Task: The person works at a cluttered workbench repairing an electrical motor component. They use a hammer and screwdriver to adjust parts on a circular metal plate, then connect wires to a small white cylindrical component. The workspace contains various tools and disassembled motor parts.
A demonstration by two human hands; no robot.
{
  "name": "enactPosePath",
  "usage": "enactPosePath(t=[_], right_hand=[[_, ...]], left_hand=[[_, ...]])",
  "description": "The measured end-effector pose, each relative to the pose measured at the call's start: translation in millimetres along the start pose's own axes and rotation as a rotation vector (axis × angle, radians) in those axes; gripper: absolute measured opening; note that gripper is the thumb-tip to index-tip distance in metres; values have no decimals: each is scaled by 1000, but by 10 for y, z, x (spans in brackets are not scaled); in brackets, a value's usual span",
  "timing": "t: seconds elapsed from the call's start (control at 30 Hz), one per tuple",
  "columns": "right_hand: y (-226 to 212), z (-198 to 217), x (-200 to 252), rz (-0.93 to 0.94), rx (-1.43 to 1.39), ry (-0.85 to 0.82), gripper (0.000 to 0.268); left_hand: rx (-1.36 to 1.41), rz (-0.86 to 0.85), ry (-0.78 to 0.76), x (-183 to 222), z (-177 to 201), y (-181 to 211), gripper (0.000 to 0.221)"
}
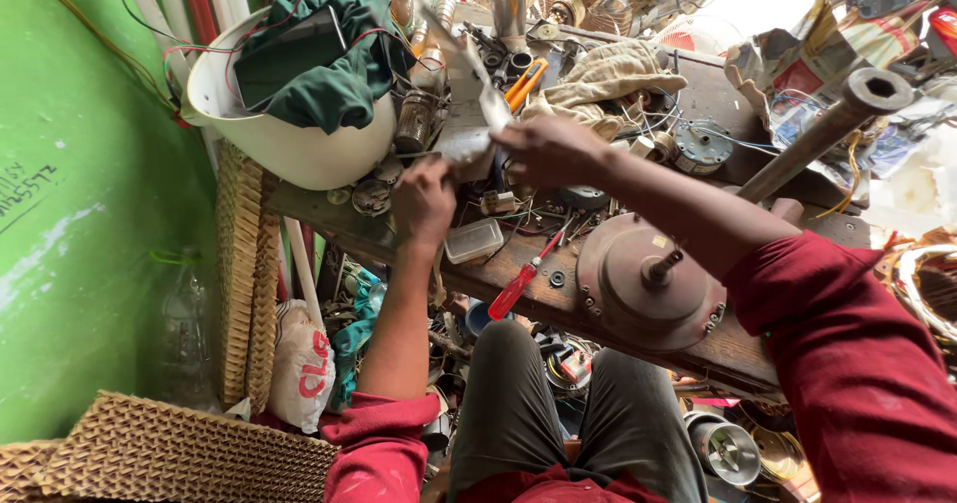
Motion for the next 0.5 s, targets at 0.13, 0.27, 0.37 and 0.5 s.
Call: enactPosePath(t=[0.13,0.27,0.37,0.5], right_hand=[[482,110,177,-166,623,117,36],[1097,399,394,-429,-317,634,14],[1211,601,523,-417,-461,823,20],[1124,690,554,-373,-621,874,22]], left_hand=[[-4,25,335,-166,371,46,10],[138,27,493,-425,708,195,11],[189,-10,554,-494,913,352,9],[79,-164,593,-442,1053,526,9]])
Point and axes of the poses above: each hand's wrist, its own x-axis away from the middle knuckle, its own z-axis out of the back of the hand, y = z × x, the point moved 8 cm from there along -x, towards the middle knuckle, and after that the axes turned 6 degrees about z, right-handed, at the moved point
